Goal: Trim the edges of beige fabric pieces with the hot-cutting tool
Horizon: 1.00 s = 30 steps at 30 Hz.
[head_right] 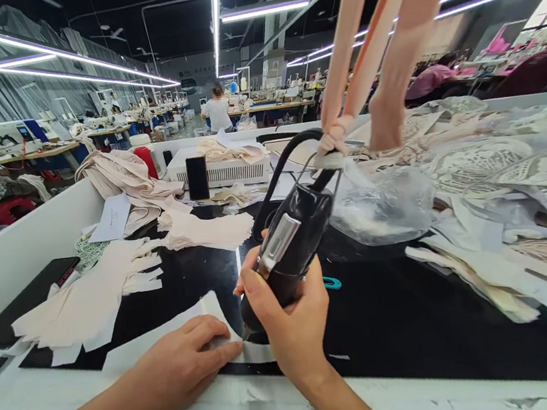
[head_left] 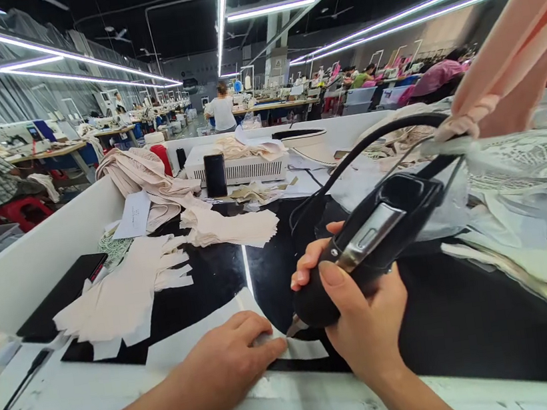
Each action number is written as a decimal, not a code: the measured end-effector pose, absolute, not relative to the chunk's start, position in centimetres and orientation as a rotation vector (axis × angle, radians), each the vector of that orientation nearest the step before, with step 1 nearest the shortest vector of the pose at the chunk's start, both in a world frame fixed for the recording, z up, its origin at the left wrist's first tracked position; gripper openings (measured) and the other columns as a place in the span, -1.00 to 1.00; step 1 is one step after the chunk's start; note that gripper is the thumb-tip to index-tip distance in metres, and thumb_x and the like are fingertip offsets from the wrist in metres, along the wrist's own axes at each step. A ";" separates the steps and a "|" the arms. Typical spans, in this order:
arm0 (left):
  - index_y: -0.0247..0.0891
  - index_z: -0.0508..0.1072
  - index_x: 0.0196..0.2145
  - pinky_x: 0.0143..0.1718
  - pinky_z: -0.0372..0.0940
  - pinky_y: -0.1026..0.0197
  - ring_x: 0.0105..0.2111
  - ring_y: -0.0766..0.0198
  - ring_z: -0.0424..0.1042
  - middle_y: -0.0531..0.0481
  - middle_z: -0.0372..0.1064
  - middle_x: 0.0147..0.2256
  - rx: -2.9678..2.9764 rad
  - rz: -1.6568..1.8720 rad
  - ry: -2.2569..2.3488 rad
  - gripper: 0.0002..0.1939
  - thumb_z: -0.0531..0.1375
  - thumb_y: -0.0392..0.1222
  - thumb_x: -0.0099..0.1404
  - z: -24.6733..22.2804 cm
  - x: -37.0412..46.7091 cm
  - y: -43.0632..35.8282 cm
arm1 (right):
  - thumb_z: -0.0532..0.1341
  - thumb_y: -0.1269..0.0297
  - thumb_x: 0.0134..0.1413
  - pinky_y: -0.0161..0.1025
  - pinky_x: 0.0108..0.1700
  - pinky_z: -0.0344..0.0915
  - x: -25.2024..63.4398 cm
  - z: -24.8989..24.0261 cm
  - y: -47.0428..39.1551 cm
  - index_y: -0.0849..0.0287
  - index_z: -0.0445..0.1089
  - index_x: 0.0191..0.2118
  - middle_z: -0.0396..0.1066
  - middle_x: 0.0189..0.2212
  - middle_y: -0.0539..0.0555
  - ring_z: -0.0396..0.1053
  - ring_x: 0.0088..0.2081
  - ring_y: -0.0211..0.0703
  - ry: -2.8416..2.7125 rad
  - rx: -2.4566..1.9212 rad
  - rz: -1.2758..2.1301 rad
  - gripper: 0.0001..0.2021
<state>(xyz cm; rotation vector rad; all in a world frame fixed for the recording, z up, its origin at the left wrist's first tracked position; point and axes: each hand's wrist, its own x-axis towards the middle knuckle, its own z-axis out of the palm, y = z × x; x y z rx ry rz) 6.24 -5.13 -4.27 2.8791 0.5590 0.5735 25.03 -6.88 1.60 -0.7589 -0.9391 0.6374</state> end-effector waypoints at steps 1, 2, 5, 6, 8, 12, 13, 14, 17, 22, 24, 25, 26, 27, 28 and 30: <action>-0.25 0.46 0.06 -0.08 0.53 0.15 -0.09 0.08 0.49 -0.13 0.44 -0.06 2.874 0.577 0.561 -0.72 0.09 -0.45 0.51 -4.3 6.3 -5.1 | 0.51 0.07 0.11 -0.27 -0.40 0.46 24.9 1.5 -6.8 -0.01 0.37 -0.01 0.48 -0.39 -0.11 0.44 -0.49 -0.25 -0.945 -0.756 0.636 -0.57; -0.25 0.46 0.08 -0.08 0.53 0.15 -0.09 0.09 0.48 -0.14 0.43 -0.07 2.871 0.582 0.564 -0.71 0.09 -0.44 0.51 -4.3 6.3 -5.1 | 0.50 0.09 0.12 -0.27 -0.40 0.46 24.9 1.5 -6.8 -0.01 0.37 0.00 0.48 -0.39 -0.11 0.44 -0.49 -0.24 -0.953 -0.757 0.635 -0.59; -0.22 0.47 0.10 -0.07 0.52 0.16 -0.09 0.10 0.47 -0.15 0.41 -0.06 2.869 0.619 0.588 -0.70 0.09 -0.43 0.51 -4.4 6.3 -5.1 | 0.47 0.12 0.16 -0.24 -0.40 0.46 24.8 1.5 -6.6 -0.02 0.36 0.01 0.48 -0.38 -0.10 0.44 -0.49 -0.22 -0.957 -0.773 0.631 -0.62; -0.21 0.48 0.09 -0.06 0.52 0.17 -0.09 0.10 0.47 -0.16 0.41 -0.05 2.865 0.630 0.598 -0.69 0.09 -0.42 0.51 -4.4 6.3 -5.1 | 0.47 0.13 0.15 -0.23 -0.41 0.46 24.8 1.6 -6.5 -0.01 0.36 0.00 0.47 -0.39 -0.10 0.44 -0.49 -0.22 -0.950 -0.778 0.629 -0.62; -0.20 0.50 0.08 -0.05 0.51 0.18 -0.07 0.11 0.46 -0.17 0.40 -0.04 2.853 0.651 0.609 -0.69 0.10 -0.42 0.50 -4.3 6.2 -5.2 | 0.48 0.13 0.12 -0.22 -0.41 0.46 24.7 1.7 -6.3 -0.01 0.36 -0.01 0.47 -0.40 -0.11 0.44 -0.50 -0.21 -0.932 -0.776 0.631 -0.60; -0.19 0.52 0.07 -0.02 0.50 0.18 -0.07 0.11 0.45 -0.17 0.39 -0.03 2.824 0.680 0.605 -0.70 0.11 -0.41 0.51 -4.3 6.2 -5.2 | 0.49 0.11 0.09 -0.24 -0.43 0.44 24.3 1.6 -5.9 -0.02 0.33 -0.01 0.47 -0.40 -0.12 0.43 -0.51 -0.23 -0.927 -0.757 0.637 -0.57; -0.19 0.53 0.07 -0.03 0.50 0.19 -0.07 0.12 0.45 -0.17 0.39 -0.04 2.816 0.679 0.610 -0.71 0.11 -0.40 0.52 -4.3 6.2 -5.2 | 0.49 0.12 0.10 -0.24 -0.43 0.44 24.2 1.6 -5.8 -0.02 0.33 0.00 0.46 -0.40 -0.13 0.43 -0.51 -0.23 -0.935 -0.759 0.635 -0.57; -0.18 0.53 0.06 -0.04 0.50 0.20 -0.07 0.12 0.45 -0.17 0.39 -0.04 2.810 0.674 0.617 -0.71 0.12 -0.40 0.52 -4.3 6.2 -5.2 | 0.48 0.13 0.11 -0.24 -0.43 0.44 24.2 1.6 -5.7 -0.02 0.33 0.00 0.46 -0.40 -0.12 0.43 -0.51 -0.23 -0.943 -0.765 0.631 -0.58; -0.18 0.54 0.06 -0.05 0.50 0.19 -0.07 0.11 0.45 -0.17 0.39 -0.04 2.802 0.669 0.635 -0.71 0.14 -0.40 0.50 -4.6 6.3 -5.2 | 0.46 0.14 0.14 -0.23 -0.42 0.45 24.1 1.5 -5.5 -0.01 0.34 0.00 0.46 -0.39 -0.12 0.43 -0.50 -0.23 -0.961 -0.778 0.620 -0.61; -0.19 0.55 0.04 -0.04 0.50 0.17 -0.05 0.09 0.45 -0.19 0.40 -0.04 2.792 0.719 0.628 -0.71 0.15 -0.41 0.49 -4.8 6.4 -5.2 | 0.46 0.18 0.11 -0.24 -0.42 0.44 23.9 1.7 -5.1 0.00 0.35 -0.02 0.47 -0.40 -0.12 0.42 -0.50 -0.24 -0.932 -0.755 0.617 -0.62; -0.18 0.55 0.05 -0.03 0.50 0.17 -0.04 0.09 0.45 -0.19 0.40 -0.03 2.790 0.721 0.631 -0.72 0.15 -0.40 0.50 -4.8 6.4 -5.2 | 0.45 0.19 0.13 -0.24 -0.41 0.45 23.8 1.6 -4.9 0.00 0.36 -0.05 0.47 -0.40 -0.12 0.42 -0.50 -0.25 -0.950 -0.752 0.615 -0.66; -0.18 0.55 0.05 -0.03 0.50 0.17 -0.04 0.10 0.45 -0.18 0.40 -0.02 2.789 0.715 0.635 -0.72 0.15 -0.40 0.50 -4.8 6.4 -5.2 | 0.45 0.19 0.14 -0.24 -0.41 0.45 23.7 1.6 -4.8 0.01 0.36 -0.09 0.47 -0.40 -0.12 0.42 -0.50 -0.25 -0.962 -0.757 0.611 -0.69; -0.17 0.55 0.06 -0.03 0.50 0.17 -0.04 0.10 0.45 -0.18 0.40 -0.02 2.787 0.708 0.639 -0.72 0.16 -0.40 0.50 -4.8 6.4 -5.2 | 0.44 0.19 0.16 -0.24 -0.41 0.45 23.7 1.5 -4.8 0.01 0.37 -0.11 0.47 -0.40 -0.11 0.43 -0.49 -0.26 -0.972 -0.764 0.607 -0.72; -0.17 0.55 0.06 -0.02 0.49 0.17 -0.03 0.10 0.45 -0.18 0.39 -0.01 2.786 0.703 0.643 -0.72 0.17 -0.39 0.50 -4.8 6.5 -5.2 | 0.43 0.18 0.17 -0.24 -0.41 0.46 23.7 1.4 -4.7 0.02 0.38 -0.12 0.47 -0.39 -0.11 0.43 -0.49 -0.26 -0.980 -0.773 0.602 -0.74; -0.17 0.55 0.06 -0.01 0.49 0.18 -0.03 0.11 0.45 -0.17 0.40 -0.01 2.785 0.695 0.648 -0.72 0.18 -0.39 0.50 -4.8 6.5 -5.3 | 0.43 0.18 0.18 -0.24 -0.40 0.46 23.7 1.4 -4.6 0.02 0.38 -0.12 0.48 -0.39 -0.10 0.43 -0.49 -0.25 -0.983 -0.780 0.598 -0.75; -0.17 0.56 0.05 -0.01 0.49 0.19 -0.02 0.11 0.46 -0.17 0.40 -0.02 2.783 0.689 0.661 -0.74 0.19 -0.39 0.50 -4.8 6.5 -5.3 | 0.45 0.15 0.16 -0.23 -0.41 0.46 23.9 1.3 -4.4 0.02 0.39 -0.07 0.49 -0.39 -0.10 0.43 -0.49 -0.24 -0.976 -0.789 0.590 -0.70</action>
